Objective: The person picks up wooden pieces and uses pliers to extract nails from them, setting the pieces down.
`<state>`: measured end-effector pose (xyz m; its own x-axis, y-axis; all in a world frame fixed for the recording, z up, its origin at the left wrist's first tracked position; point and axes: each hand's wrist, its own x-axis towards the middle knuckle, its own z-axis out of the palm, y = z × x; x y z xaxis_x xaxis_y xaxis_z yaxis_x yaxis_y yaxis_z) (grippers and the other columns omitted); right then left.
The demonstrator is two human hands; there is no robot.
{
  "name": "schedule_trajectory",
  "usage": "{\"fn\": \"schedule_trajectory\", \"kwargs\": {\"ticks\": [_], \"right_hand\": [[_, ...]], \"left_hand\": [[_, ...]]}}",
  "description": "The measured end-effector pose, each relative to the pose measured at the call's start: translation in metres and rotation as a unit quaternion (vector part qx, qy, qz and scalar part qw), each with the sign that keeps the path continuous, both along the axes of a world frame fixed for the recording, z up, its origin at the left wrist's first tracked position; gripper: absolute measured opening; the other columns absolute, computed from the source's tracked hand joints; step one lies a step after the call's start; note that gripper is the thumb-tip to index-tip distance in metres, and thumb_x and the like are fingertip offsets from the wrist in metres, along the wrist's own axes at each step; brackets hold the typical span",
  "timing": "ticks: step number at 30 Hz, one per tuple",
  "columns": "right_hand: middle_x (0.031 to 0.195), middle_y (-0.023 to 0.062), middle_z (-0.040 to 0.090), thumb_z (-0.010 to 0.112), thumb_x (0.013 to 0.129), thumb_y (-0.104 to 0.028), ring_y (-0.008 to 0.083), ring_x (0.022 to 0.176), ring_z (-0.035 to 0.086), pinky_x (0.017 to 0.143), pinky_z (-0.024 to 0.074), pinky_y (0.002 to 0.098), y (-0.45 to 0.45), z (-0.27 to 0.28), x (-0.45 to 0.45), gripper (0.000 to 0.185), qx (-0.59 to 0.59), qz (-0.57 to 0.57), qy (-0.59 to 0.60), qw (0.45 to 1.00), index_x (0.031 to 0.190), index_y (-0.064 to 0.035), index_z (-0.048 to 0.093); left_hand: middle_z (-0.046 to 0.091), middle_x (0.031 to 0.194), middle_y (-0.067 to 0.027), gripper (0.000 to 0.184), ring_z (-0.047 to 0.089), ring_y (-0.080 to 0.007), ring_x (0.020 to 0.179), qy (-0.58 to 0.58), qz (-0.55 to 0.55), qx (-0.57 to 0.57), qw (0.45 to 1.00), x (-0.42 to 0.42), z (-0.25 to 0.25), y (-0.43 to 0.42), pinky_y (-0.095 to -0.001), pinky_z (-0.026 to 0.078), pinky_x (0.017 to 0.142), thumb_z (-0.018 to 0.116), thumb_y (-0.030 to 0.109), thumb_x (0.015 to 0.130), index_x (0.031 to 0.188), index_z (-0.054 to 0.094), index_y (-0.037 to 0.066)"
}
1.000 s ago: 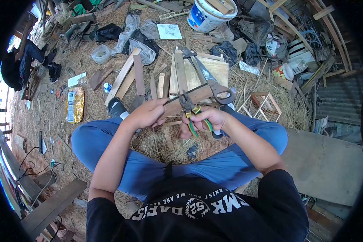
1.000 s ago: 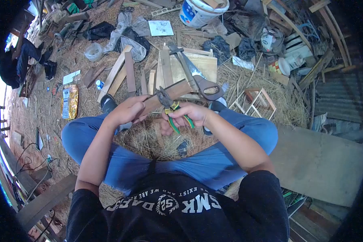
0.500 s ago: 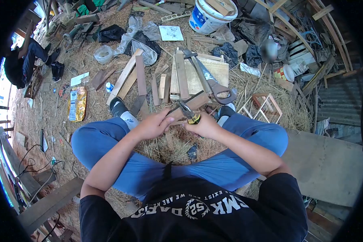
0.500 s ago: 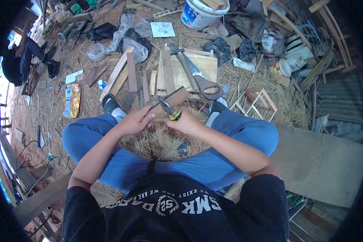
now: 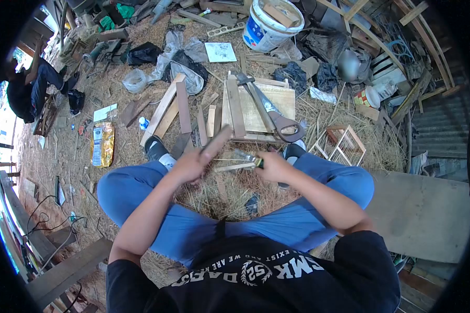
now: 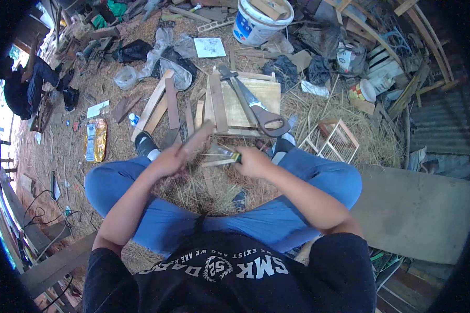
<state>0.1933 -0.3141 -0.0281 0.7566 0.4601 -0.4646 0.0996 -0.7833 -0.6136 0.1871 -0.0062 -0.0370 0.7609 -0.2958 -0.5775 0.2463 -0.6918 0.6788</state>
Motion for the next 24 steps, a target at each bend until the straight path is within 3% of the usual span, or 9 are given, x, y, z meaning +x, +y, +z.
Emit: {"fn": "schedule_trajectory", "kwargs": {"ticks": [3, 4, 5, 7, 10, 12, 17, 19, 24], "right_hand": [[0.088, 0.0187, 0.071, 0.072, 0.091, -0.023, 0.0332, 0.078, 0.07, 0.075, 0.0545, 0.0439, -0.017, -0.042, 0.011, 0.033, 0.103, -0.112, -0.122, 0.981, 0.112, 0.0014, 0.063], [0.084, 0.01, 0.067, 0.065, 0.098, -0.021, 0.0255, 0.071, 0.067, 0.067, 0.0547, 0.0391, -0.006, -0.006, 0.022, 0.024, 0.104, -0.153, 0.045, 0.982, 0.103, 0.0024, 0.062], [0.084, 0.01, 0.067, 0.065, 0.098, -0.021, 0.0255, 0.071, 0.067, 0.067, 0.0547, 0.0391, -0.005, -0.01, 0.033, 0.024, 0.105, -0.158, 0.04, 0.981, 0.103, 0.0024, 0.062], [0.076, 0.0084, 0.064, 0.06, 0.1, -0.019, 0.0181, 0.071, 0.063, 0.066, 0.0523, 0.0346, 0.001, -0.014, 0.046, 0.02, 0.204, -0.252, 0.242, 0.914, 0.093, 0.0002, 0.061], [0.091, 0.0081, 0.066, 0.06, 0.102, -0.016, 0.0207, 0.076, 0.065, 0.07, 0.0573, 0.0374, -0.001, -0.014, 0.057, 0.015, 0.293, -0.354, 0.324, 0.827, 0.102, -0.0006, 0.06], [0.098, 0.0106, 0.069, 0.061, 0.1, -0.015, 0.0206, 0.082, 0.067, 0.072, 0.0575, 0.036, -0.005, -0.019, 0.062, 0.019, 0.3, -0.382, 0.358, 0.797, 0.114, -0.0007, 0.064], [0.12, 0.0104, 0.071, 0.057, 0.101, -0.011, 0.021, 0.103, 0.07, 0.094, 0.0563, 0.0361, -0.02, -0.041, 0.077, 0.032, 0.28, -0.347, 0.391, 0.805, 0.131, 0.0012, 0.058], [0.126, 0.0113, 0.069, 0.055, 0.1, -0.009, 0.0227, 0.109, 0.068, 0.101, 0.0544, 0.0401, -0.019, -0.034, 0.075, 0.036, 0.358, -0.34, 0.437, 0.752, 0.135, 0.0014, 0.055], [0.139, 0.0268, 0.059, 0.054, 0.09, -0.001, 0.0349, 0.128, 0.061, 0.107, 0.0513, 0.0435, -0.012, 0.012, 0.064, 0.057, 0.485, -0.17, 0.439, 0.736, 0.146, 0.0075, 0.044]], "left_hand": [[0.067, 0.074, -0.015, 0.039, 0.065, -0.0232, 0.05, 0.056, 0.153, -0.077, 0.984, 0.018, 0.024, 0.016, -0.0365, 0.052, 0.047, 0.041, 0.034, 0.106, 0.118, 0.052, -0.002], [0.066, 0.074, -0.0137, 0.041, 0.065, -0.022, 0.051, 0.091, 0.198, -0.141, 0.966, 0.022, 0.03, 0.014, -0.0347, 0.052, 0.046, 0.041, 0.035, 0.105, 0.12, 0.051, -0.002], [0.065, 0.073, -0.0125, 0.042, 0.065, -0.0208, 0.051, 0.127, 0.242, -0.203, 0.94, 0.025, 0.032, 0.012, -0.033, 0.051, 0.045, 0.041, 0.036, 0.104, 0.123, 0.05, -0.001], [0.064, 0.074, -0.0116, 0.045, 0.064, -0.0202, 0.055, 0.124, 0.264, -0.235, 0.927, 0.026, 0.014, 0.005, -0.0342, 0.052, 0.049, 0.044, 0.037, 0.102, 0.117, 0.056, -0.003], [0.065, 0.076, -0.0089, 0.043, 0.063, -0.0181, 0.065, -0.009, 0.304, -0.153, 0.94, 0.021, 0.022, -0.012, -0.0346, 0.05, 0.056, 0.048, 0.035, 0.099, 0.094, 0.066, -0.003], [0.064, 0.076, -0.0069, 0.041, 0.06, -0.0161, 0.064, -0.03, 0.27, -0.154, 0.95, 0.023, 0.016, -0.012, -0.0328, 0.048, 0.056, 0.051, 0.034, 0.099, 0.095, 0.066, -0.003], [0.06, 0.073, -0.0008, 0.037, 0.054, -0.0094, 0.063, -0.06, 0.203, -0.183, 0.96, 0.031, 0.0, -0.008, -0.0283, 0.042, 0.057, 0.059, 0.034, 0.097, 0.099, 0.068, -0.001], [0.059, 0.071, 0.0003, 0.039, 0.051, -0.0071, 0.058, -0.018, 0.19, -0.25, 0.949, 0.032, 0.004, -0.009, -0.0255, 0.041, 0.052, 0.059, 0.037, 0.098, 0.104, 0.07, 0.001], [0.058, 0.072, 0.0008, 0.039, 0.049, -0.0058, 0.052, 0.096, 0.191, -0.336, 0.917, 0.025, 0.027, -0.007, -0.0216, 0.038, 0.044, 0.051, 0.034, 0.1, 0.115, 0.07, 0.003]]}}
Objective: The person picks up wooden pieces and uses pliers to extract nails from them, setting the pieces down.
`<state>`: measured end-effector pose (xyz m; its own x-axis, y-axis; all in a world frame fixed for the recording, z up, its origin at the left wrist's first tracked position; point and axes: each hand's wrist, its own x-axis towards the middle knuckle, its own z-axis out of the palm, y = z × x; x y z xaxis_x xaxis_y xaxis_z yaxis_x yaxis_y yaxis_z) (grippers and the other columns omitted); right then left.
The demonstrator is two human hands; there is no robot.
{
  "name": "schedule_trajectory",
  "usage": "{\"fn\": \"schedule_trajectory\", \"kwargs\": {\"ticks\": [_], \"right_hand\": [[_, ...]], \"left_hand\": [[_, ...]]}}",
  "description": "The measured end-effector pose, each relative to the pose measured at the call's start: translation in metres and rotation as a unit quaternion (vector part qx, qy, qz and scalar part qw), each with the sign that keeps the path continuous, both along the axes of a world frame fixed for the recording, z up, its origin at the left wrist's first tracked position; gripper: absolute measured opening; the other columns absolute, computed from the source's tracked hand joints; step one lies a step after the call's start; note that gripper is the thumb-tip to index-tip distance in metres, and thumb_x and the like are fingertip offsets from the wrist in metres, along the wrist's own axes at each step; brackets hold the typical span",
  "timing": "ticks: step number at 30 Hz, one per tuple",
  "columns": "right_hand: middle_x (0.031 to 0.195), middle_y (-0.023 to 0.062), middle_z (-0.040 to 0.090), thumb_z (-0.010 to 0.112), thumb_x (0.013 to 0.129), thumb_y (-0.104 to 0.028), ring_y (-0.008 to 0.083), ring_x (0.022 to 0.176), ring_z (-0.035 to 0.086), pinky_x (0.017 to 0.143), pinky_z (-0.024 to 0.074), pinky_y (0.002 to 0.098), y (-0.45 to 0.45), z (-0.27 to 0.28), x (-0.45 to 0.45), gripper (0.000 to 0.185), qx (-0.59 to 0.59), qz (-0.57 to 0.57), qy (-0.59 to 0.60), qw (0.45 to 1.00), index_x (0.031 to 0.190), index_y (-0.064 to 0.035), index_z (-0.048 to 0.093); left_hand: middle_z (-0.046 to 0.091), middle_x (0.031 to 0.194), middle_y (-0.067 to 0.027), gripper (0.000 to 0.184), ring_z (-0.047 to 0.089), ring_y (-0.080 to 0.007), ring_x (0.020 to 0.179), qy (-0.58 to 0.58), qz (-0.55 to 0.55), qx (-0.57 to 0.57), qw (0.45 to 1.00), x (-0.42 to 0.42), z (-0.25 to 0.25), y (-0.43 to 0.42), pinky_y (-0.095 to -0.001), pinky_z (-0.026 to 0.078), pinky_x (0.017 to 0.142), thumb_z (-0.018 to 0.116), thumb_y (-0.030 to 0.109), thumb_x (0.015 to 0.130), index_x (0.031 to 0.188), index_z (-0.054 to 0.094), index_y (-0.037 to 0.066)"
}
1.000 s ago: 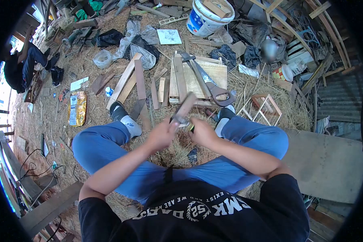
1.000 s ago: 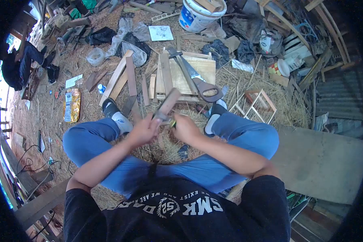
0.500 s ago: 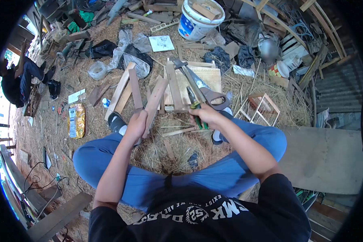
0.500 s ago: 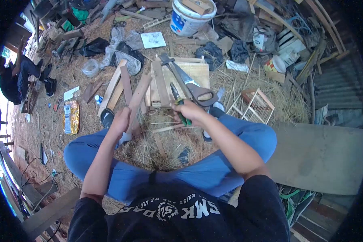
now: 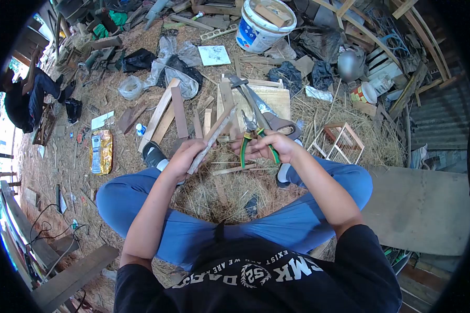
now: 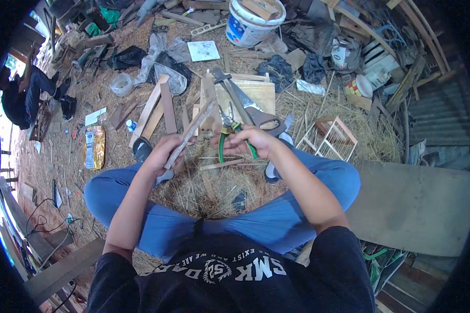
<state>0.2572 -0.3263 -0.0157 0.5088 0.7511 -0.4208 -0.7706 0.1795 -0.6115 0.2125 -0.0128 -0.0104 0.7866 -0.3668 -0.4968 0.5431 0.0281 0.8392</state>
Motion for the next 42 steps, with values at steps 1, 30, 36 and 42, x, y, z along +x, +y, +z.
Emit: {"fn": "schedule_trajectory", "kwargs": {"ticks": [1, 30, 36, 42], "right_hand": [[0.139, 0.0268, 0.059, 0.054, 0.09, -0.001, 0.0349, 0.128, 0.061, 0.107, 0.0513, 0.0435, 0.0, 0.004, 0.0, 0.057, 0.0, 0.001, 0.001, 1.0, 0.146, 0.0075, 0.044], [0.138, 0.0354, 0.056, 0.065, 0.082, -0.015, 0.0438, 0.129, 0.058, 0.112, 0.0429, 0.0531, 0.008, 0.024, -0.026, 0.058, 0.124, 0.172, 0.048, 0.976, 0.134, 0.0078, 0.053], [0.073, 0.0008, 0.047, 0.068, 0.099, -0.029, 0.0135, 0.063, 0.046, 0.06, 0.0401, 0.0315, 0.025, 0.026, -0.053, 0.028, 0.126, 0.13, 0.066, 0.981, 0.093, -0.0091, 0.049], [0.069, -0.0048, 0.042, 0.067, 0.102, -0.028, 0.0088, 0.06, 0.041, 0.056, 0.0373, 0.0281, 0.036, 0.048, -0.08, 0.024, -0.038, 0.13, -0.018, 0.991, 0.095, -0.0105, 0.052]], "left_hand": [[0.061, 0.073, -0.0006, 0.04, 0.051, -0.0065, 0.05, -0.007, -0.014, -0.014, 1.0, 0.0, -0.002, 0.002, -0.0212, 0.038, 0.041, 0.052, 0.036, 0.1, 0.118, 0.07, 0.005], [0.067, 0.078, -0.0034, 0.05, 0.055, -0.008, 0.052, -0.021, -0.17, -0.039, 0.984, -0.005, 0.0, 0.016, -0.0231, 0.042, 0.043, 0.053, 0.032, 0.095, 0.134, 0.062, 0.001], [0.068, 0.093, -0.0053, 0.049, 0.061, -0.0108, 0.08, -0.062, -0.198, -0.028, 0.978, -0.006, 0.013, 0.021, -0.0261, 0.05, 0.068, 0.054, 0.029, 0.097, 0.135, 0.06, -0.001], [0.068, 0.103, -0.0083, 0.048, 0.059, -0.0159, 0.096, -0.148, -0.301, 0.085, 0.938, -0.009, 0.044, 0.021, -0.0329, 0.048, 0.086, 0.056, 0.039, 0.104, 0.132, 0.059, 0.001]]}}
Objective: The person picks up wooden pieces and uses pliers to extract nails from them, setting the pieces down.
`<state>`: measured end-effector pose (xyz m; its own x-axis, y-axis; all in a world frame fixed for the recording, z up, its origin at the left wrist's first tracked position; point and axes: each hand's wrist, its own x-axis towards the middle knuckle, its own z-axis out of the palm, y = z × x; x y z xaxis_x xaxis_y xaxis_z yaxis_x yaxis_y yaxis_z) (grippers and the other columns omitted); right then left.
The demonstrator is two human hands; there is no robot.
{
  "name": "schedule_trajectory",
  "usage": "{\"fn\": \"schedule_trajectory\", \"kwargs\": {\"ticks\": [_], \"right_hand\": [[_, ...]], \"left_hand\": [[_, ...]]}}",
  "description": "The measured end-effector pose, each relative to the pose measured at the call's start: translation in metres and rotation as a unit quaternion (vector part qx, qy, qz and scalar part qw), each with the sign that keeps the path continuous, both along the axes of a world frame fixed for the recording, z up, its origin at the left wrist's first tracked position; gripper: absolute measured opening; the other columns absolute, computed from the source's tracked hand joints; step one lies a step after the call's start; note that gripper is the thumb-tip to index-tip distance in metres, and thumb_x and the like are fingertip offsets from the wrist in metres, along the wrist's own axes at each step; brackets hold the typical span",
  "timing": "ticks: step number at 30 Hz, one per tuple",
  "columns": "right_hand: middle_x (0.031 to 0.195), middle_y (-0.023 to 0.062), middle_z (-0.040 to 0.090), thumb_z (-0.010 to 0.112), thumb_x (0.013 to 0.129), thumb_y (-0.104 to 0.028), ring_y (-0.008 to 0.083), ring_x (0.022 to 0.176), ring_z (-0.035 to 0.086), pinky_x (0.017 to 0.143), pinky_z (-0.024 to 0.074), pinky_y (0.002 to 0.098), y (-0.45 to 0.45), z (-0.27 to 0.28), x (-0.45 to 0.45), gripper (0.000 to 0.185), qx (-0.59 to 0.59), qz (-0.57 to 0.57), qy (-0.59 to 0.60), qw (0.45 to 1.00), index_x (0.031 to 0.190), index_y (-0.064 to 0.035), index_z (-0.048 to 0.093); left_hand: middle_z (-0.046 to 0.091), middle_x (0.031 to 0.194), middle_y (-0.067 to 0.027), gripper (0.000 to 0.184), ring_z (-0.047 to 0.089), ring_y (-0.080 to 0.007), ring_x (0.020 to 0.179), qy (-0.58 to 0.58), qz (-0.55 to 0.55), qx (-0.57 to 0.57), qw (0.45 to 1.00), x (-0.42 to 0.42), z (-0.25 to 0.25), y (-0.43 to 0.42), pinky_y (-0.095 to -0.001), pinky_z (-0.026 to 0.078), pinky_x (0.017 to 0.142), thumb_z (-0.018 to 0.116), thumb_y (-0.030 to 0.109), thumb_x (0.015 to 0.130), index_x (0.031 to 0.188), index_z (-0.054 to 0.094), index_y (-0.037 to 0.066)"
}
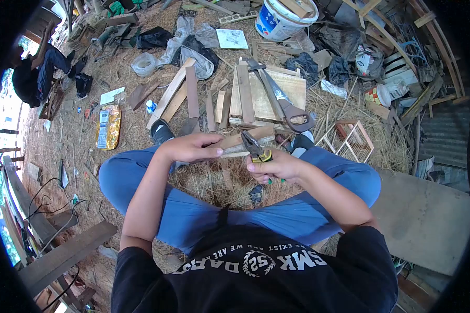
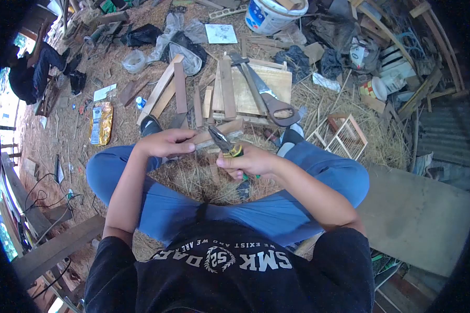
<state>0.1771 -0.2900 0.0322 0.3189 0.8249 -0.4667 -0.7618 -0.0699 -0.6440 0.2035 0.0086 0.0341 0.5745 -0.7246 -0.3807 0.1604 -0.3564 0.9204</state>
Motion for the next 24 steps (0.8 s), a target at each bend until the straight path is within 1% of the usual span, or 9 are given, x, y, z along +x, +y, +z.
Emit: {"fn": "schedule_trajectory", "kwargs": {"ticks": [3, 6, 8, 16, 18, 19, 21, 22, 24], "right_hand": [[0.068, -0.0045, 0.044, 0.068, 0.101, -0.03, 0.0087, 0.06, 0.041, 0.056, 0.0377, 0.0287, -0.003, 0.001, -0.002, 0.028, -0.031, -0.019, 0.031, 0.999, 0.089, -0.0108, 0.053], [0.067, -0.0042, 0.045, 0.069, 0.1, -0.031, 0.0083, 0.058, 0.042, 0.054, 0.0381, 0.0285, -0.01, -0.007, -0.003, 0.031, -0.067, 0.002, -0.039, 0.997, 0.083, -0.0104, 0.053], [0.066, -0.0029, 0.049, 0.069, 0.099, -0.028, 0.0089, 0.056, 0.046, 0.053, 0.0405, 0.0284, -0.008, -0.003, -0.01, 0.025, -0.152, -0.005, -0.115, 0.982, 0.095, -0.009, 0.054], [0.063, 0.0013, 0.058, 0.071, 0.095, -0.025, 0.0092, 0.054, 0.053, 0.051, 0.044, 0.0302, -0.009, -0.011, -0.021, 0.025, -0.26, 0.008, -0.271, 0.927, 0.084, -0.0042, 0.06], [0.069, 0.0096, 0.062, 0.071, 0.089, -0.02, 0.0172, 0.06, 0.059, 0.057, 0.0477, 0.0346, -0.006, -0.028, -0.029, 0.022, -0.339, -0.1, -0.428, 0.832, 0.091, -0.0006, 0.061], [0.069, 0.0096, 0.062, 0.071, 0.089, -0.02, 0.0172, 0.06, 0.059, 0.057, 0.0477, 0.0346, -0.006, -0.037, -0.022, 0.022, -0.34, -0.103, -0.428, 0.831, 0.091, -0.0006, 0.061], [0.09, 0.0291, 0.068, 0.068, 0.083, -0.017, 0.0481, 0.092, 0.067, 0.08, 0.0525, 0.0509, -0.003, -0.062, -0.01, 0.028, -0.38, -0.102, -0.461, 0.796, 0.103, 0.003, 0.067], [0.093, 0.0284, 0.069, 0.068, 0.083, -0.018, 0.0457, 0.092, 0.068, 0.08, 0.0526, 0.0496, 0.001, -0.071, -0.004, 0.037, -0.395, -0.124, -0.461, 0.785, 0.114, 0.0027, 0.066], [0.094, 0.0283, 0.069, 0.068, 0.083, -0.018, 0.0459, 0.093, 0.067, 0.081, 0.0524, 0.0497, -0.006, -0.077, 0.007, 0.039, -0.406, -0.127, -0.447, 0.787, 0.116, 0.0031, 0.064]], "left_hand": [[0.068, 0.096, -0.0168, 0.044, 0.066, -0.0256, 0.089, -0.125, -0.023, 0.046, 0.991, -0.001, -0.027, -0.004, -0.0392, 0.051, 0.08, 0.056, 0.044, 0.103, 0.122, 0.062, 0.004], [0.068, 0.089, -0.0236, 0.044, 0.067, -0.043, 0.084, -0.291, 0.028, 0.064, 0.954, -0.009, -0.03, -0.02, -0.0494, 0.052, 0.071, 0.058, 0.045, 0.1, 0.117, 0.063, 0.005], [0.068, 0.088, -0.0231, 0.044, 0.067, -0.0428, 0.083, -0.298, 0.032, 0.083, 0.95, -0.014, -0.04, -0.023, -0.0501, 0.052, 0.07, 0.058, 0.046, 0.1, 0.116, 0.063, 0.005], [0.068, 0.087, -0.0242, 0.043, 0.066, -0.0447, 0.082, -0.321, 0.051, 0.152, 0.933, -0.036, -0.034, -0.039, -0.0544, 0.051, 0.071, 0.061, 0.047, 0.098, 0.106, 0.061, 0.004], [0.068, 0.087, -0.0274, 0.049, 0.067, -0.0465, 0.086, -0.219, 0.118, 0.204, 0.947, -0.043, -0.03, -0.052, -0.0546, 0.052, 0.076, 0.058, 0.049, 0.099, 0.102, 0.06, 0.001], [0.068, 0.087, -0.0274, 0.049, 0.067, -0.0465, 0.086, -0.222, 0.116, 0.203, 0.947, -0.043, -0.037, -0.061, -0.0546, 0.052, 0.076, 0.058, 0.049, 0.099, 0.102, 0.06, 0.001], [0.068, 0.089, -0.0306, 0.059, 0.067, -0.0484, 0.09, -0.132, 0.196, 0.212, 0.948, -0.038, -0.061, -0.07, -0.0543, 0.052, 0.081, 0.053, 0.055, 0.101, 0.103, 0.062, -0.003], [0.069, 0.092, -0.0319, 0.067, 0.067, -0.0492, 0.093, -0.153, 0.196, 0.225, 0.942, -0.032, -0.063, -0.064, -0.053, 0.052, 0.084, 0.045, 0.059, 0.103, 0.106, 0.065, -0.006], [0.069, 0.093, -0.0316, 0.069, 0.068, -0.0482, 0.093, -0.126, 0.211, 0.242, 0.939, -0.016, -0.073, -0.038, -0.0517, 0.052, 0.084, 0.044, 0.059, 0.103, 0.108, 0.066, -0.006]]}}
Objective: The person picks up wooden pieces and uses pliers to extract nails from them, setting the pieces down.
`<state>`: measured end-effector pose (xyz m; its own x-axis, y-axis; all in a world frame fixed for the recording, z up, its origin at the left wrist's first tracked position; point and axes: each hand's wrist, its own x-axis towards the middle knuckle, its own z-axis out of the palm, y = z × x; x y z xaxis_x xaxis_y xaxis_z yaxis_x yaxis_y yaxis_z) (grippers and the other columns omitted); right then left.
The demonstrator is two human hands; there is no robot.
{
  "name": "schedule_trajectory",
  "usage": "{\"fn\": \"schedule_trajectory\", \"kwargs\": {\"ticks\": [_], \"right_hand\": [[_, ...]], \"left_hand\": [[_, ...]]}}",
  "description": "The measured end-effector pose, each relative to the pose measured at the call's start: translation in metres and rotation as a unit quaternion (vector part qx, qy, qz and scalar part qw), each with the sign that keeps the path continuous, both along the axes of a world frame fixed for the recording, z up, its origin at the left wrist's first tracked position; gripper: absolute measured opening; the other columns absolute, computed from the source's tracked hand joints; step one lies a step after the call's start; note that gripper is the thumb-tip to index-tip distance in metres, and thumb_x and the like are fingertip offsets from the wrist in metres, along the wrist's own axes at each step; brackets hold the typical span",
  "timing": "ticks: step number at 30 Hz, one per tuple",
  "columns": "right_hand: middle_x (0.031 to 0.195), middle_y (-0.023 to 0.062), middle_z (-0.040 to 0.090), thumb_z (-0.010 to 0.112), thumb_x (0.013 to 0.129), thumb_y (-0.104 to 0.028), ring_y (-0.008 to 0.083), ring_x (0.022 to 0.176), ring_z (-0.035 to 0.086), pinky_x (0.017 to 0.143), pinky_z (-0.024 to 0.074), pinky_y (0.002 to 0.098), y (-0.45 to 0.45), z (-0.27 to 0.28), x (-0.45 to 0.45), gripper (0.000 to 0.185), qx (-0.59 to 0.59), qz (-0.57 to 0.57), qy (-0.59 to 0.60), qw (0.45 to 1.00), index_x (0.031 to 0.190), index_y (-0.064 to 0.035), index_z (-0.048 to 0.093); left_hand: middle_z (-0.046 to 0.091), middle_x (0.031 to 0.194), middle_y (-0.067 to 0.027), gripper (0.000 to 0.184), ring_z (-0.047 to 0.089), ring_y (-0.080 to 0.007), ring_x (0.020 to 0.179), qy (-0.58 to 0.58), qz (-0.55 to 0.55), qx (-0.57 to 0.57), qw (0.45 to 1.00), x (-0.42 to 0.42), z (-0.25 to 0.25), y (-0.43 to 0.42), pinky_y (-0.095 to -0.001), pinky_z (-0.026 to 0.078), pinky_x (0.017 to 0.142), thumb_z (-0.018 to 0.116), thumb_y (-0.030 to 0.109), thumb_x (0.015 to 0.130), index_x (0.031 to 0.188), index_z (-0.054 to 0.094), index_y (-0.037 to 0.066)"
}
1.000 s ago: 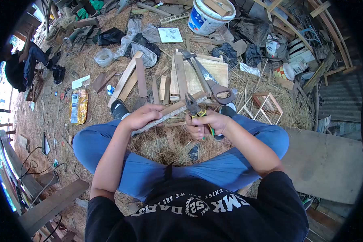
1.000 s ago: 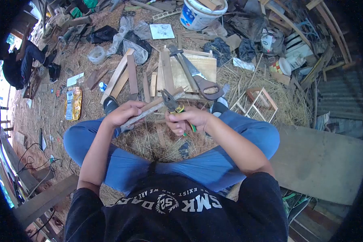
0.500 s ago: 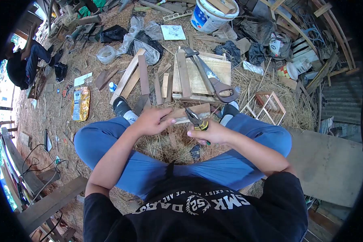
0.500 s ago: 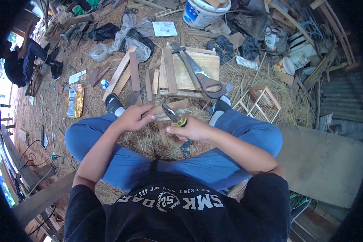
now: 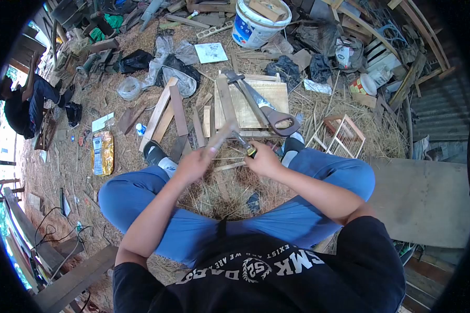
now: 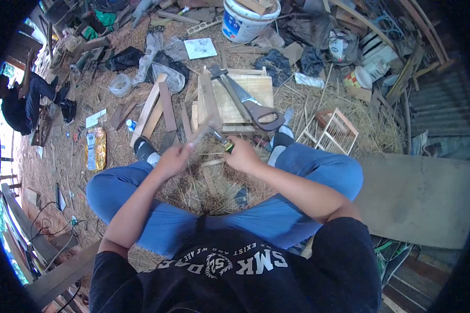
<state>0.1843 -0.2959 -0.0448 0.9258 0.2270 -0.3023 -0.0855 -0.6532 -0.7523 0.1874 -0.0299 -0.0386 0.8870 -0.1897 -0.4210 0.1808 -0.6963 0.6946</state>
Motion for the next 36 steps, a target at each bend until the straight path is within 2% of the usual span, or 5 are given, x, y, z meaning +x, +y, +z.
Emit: {"fn": "schedule_trajectory", "kwargs": {"ticks": [9, 13, 25, 27, 36], "right_hand": [[0.085, 0.0052, 0.063, 0.068, 0.09, -0.014, 0.0145, 0.076, 0.057, 0.071, 0.0465, 0.0318, -0.009, -0.014, 0.055, 0.025, 0.079, -0.082, 0.227, 0.967, 0.11, -0.0004, 0.061], [0.088, 0.0059, 0.066, 0.064, 0.092, -0.006, 0.0172, 0.079, 0.064, 0.07, 0.0506, 0.0342, -0.015, -0.044, 0.081, 0.015, 0.262, -0.132, 0.352, 0.889, 0.107, -0.003, 0.064], [0.127, 0.0149, 0.068, 0.052, 0.085, 0.004, 0.0265, 0.112, 0.069, 0.098, 0.0562, 0.0401, -0.052, -0.054, 0.095, 0.045, 0.331, -0.169, 0.439, 0.818, 0.129, 0.0043, 0.058], [0.114, 0.0135, 0.071, 0.052, 0.087, 0.004, 0.024, 0.099, 0.072, 0.09, 0.0615, 0.0376, -0.051, -0.041, 0.085, 0.031, 0.339, -0.132, 0.389, 0.846, 0.114, 0.0066, 0.066], [0.133, 0.0228, 0.064, 0.055, 0.068, -0.003, 0.0309, 0.122, 0.064, 0.109, 0.0489, 0.0421, -0.033, 0.031, 0.069, 0.072, 0.411, 0.078, 0.391, 0.82, 0.139, 0.0062, 0.051]], "left_hand": [[0.057, 0.069, -0.0053, 0.067, 0.054, -0.0154, 0.064, 0.074, 0.15, -0.173, 0.971, 0.017, -0.013, 0.005, -0.0332, 0.045, 0.061, 0.046, 0.06, 0.104, 0.086, 0.063, -0.002], [0.057, 0.069, -0.0045, 0.065, 0.054, -0.0148, 0.063, 0.056, 0.114, -0.177, 0.976, 0.015, -0.021, 0.002, -0.0325, 0.044, 0.06, 0.047, 0.06, 0.103, 0.084, 0.062, 0.0], [0.057, 0.068, -0.003, 0.063, 0.055, -0.0151, 0.063, 0.064, 0.084, -0.174, 0.979, 0.014, -0.022, 0.014, -0.0328, 0.044, 0.061, 0.048, 0.059, 0.103, 0.088, 0.064, 0.0], [0.057, 0.069, -0.0024, 0.06, 0.054, -0.0142, 0.063, 0.053, 0.07, -0.197, 0.976, 0.013, -0.022, 0.016, -0.0323, 0.044, 0.061, 0.048, 0.056, 0.104, 0.094, 0.064, 0.0], [0.057, 0.072, -0.0034, 0.046, 0.054, -0.0122, 0.066, -0.035, 0.063, -0.223, 0.972, 0.009, -0.012, 0.009, -0.0321, 0.044, 0.061, 0.056, 0.048, 0.104, 0.107, 0.064, 0.002]]}}
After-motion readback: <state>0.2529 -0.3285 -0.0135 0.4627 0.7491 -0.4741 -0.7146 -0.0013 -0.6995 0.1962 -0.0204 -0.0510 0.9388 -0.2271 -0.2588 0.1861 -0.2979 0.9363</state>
